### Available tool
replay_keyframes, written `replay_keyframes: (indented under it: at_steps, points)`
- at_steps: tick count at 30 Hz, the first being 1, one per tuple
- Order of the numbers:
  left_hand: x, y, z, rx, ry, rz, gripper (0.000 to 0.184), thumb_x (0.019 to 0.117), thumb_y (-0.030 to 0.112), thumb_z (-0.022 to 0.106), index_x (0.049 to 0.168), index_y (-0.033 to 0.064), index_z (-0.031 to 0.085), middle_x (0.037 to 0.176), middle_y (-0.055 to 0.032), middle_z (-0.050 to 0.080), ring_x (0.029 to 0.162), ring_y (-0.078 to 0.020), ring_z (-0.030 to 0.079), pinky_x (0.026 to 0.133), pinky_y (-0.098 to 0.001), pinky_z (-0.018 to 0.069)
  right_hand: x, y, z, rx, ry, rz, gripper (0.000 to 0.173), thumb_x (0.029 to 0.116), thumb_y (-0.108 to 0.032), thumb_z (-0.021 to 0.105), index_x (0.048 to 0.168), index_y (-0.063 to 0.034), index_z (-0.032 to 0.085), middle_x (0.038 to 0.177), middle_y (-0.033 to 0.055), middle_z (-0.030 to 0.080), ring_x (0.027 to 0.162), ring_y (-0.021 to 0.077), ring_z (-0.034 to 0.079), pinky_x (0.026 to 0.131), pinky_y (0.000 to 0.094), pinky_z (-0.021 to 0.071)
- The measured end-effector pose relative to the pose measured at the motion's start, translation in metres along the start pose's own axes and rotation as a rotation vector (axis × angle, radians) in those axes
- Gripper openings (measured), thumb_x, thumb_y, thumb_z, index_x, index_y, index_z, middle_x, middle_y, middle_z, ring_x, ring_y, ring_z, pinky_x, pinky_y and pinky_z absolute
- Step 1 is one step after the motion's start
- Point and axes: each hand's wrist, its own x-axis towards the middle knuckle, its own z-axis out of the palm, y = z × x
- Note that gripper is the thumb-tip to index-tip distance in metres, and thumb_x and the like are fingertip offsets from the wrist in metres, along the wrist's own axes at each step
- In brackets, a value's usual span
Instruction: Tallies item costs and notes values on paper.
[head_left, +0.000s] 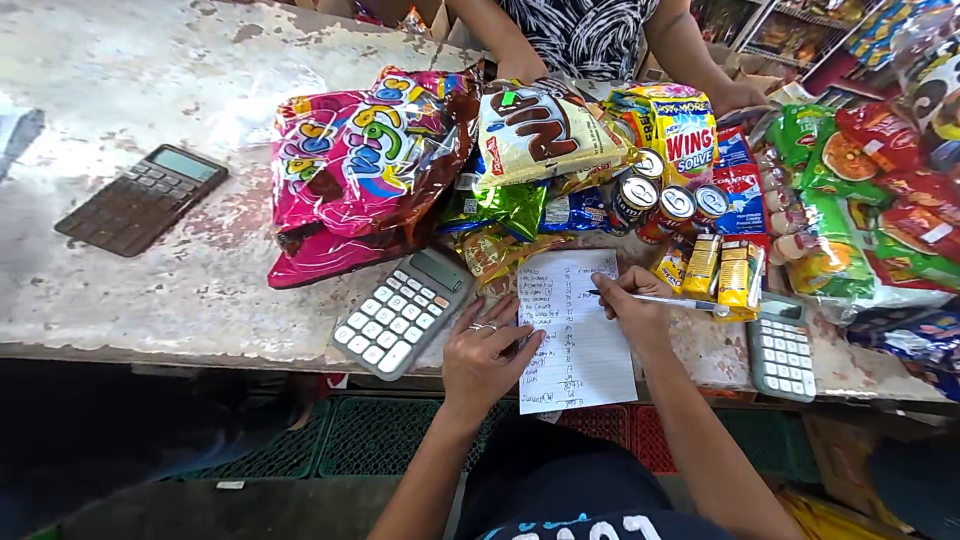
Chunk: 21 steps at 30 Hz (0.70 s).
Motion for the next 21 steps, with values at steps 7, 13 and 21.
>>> replay_keyframes:
  at_steps: [7,13,21]
  points:
    - [0.003,0.002,-0.001,0.010,-0.019,-0.015,0.024,0.0919,0.035,0.073,0.090,0.0122,0.081,0.116,-0.0100,0.077,0.114,-0.0274,0.072,0.108,-0.0550,0.0478,0.005,0.009,-0.002,-0.030,-0.021,-0.050,0.024,0.0884,-0.008,0.076,0.069,-0.0093,0.061,0.060,-0.0013,0.064,0.048,0.0069,0.059,0.047,0.0231,0.0525]
    - [0.001,0.001,-0.001,0.015,-0.005,-0.006,0.023,0.0913,0.034,0.074,0.089,0.0127,0.082,0.112,-0.0100,0.078,0.111,-0.0277,0.073,0.107,-0.0541,0.0492,0.005,0.025,-0.033,-0.250,0.169,-0.164,0.031,0.0894,-0.011,0.073,0.067,-0.0158,0.053,0.057,-0.0091,0.054,0.049,0.0006,0.051,0.048,0.0198,0.0474]
    - [0.004,0.001,-0.001,-0.012,-0.006,0.030,0.024,0.0920,0.032,0.073,0.089,0.0103,0.081,0.116,-0.0127,0.076,0.116,-0.0289,0.071,0.110,-0.0531,0.0469,-0.004,0.016,-0.048,-0.111,0.188,-0.127,0.023,0.0875,-0.007,0.076,0.069,-0.0084,0.062,0.060,-0.0015,0.060,0.052,0.0082,0.058,0.049,0.0241,0.0525]
